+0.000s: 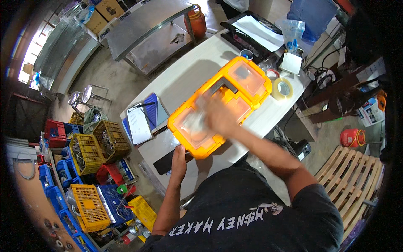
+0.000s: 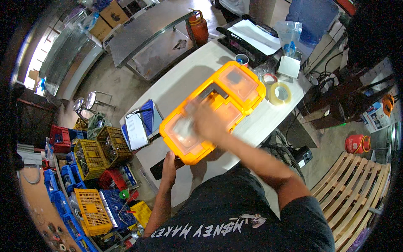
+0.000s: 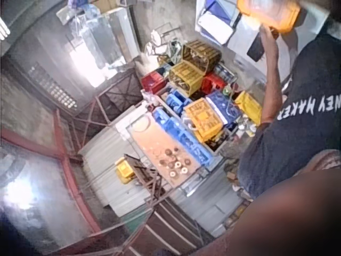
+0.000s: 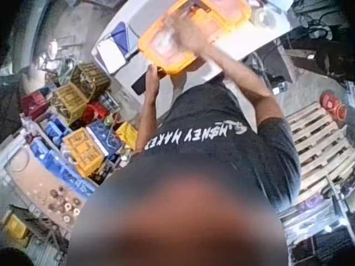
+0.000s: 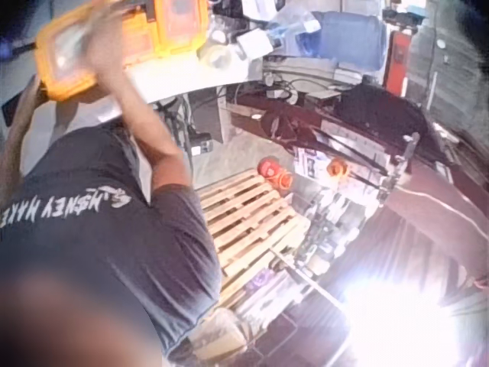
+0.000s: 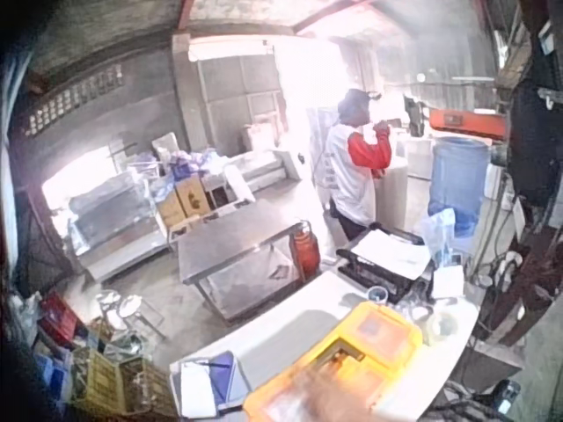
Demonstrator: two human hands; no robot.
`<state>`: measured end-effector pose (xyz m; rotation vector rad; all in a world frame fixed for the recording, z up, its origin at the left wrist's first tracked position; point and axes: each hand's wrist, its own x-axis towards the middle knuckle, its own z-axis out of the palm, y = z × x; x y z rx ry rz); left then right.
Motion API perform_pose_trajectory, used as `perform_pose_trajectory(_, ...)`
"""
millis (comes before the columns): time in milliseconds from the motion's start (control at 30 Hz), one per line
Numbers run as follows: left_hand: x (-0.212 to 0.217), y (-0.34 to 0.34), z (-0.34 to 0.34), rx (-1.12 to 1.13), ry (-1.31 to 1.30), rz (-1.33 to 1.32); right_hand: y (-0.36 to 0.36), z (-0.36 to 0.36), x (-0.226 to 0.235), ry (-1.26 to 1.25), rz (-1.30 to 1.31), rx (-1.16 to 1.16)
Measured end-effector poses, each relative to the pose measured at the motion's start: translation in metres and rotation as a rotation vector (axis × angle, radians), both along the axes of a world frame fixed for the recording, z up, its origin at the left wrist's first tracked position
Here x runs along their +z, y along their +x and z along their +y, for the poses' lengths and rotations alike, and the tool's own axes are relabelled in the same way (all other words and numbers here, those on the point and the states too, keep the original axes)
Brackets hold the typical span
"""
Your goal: The person walks to a workbench, places a roll of tape on a chair, then picks up a yellow toolbox and wipes its exterior with a cloth. They open the toolbox, remove a set of keys, place them in a hanging bag, and then open the toolbox again to remove a screwdriver and a pen, placing them on the table.
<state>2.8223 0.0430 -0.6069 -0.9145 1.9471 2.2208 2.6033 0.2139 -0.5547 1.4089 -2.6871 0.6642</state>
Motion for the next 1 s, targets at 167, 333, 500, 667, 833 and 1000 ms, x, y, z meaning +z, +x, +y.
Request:
perform_pose_trajectory(167,0.005,0.004,0.0,0.063,0.232,-0.031,-0.084,0.0,-0.006,-0.164,0.165,-0.415)
perform_pose_trajectory(333,-0.003,-0.004,-0.004,0.079,0.502,0.042,0.065,-0.025,-0.032,-0.351,0.051,0.016)
perform_pose_trajectory(500,-0.005,-0.015,-0.001,0.204,0.549,0.086,0.023,0.104,-0.057,-0.397,0.107,-0.416)
perform_pose_trajectory(667,0.01,-0.029,-0.033,0.077,0.345,-0.01,-0.024,0.208,-0.117,-0.347,-0.178,-0.862)
perform_pose_trajectory(833,0.015,0.01,-0.065,-0.094,0.082,-0.113,0.062,0.135,-0.186,0.01,-0.021,-0.644)
perform_pose_trajectory(1000,-0.002,0.078,-0.087,-0.059,-0.674,-0.175,0.204,0.009,-0.179,0.093,-0.247,0.006)
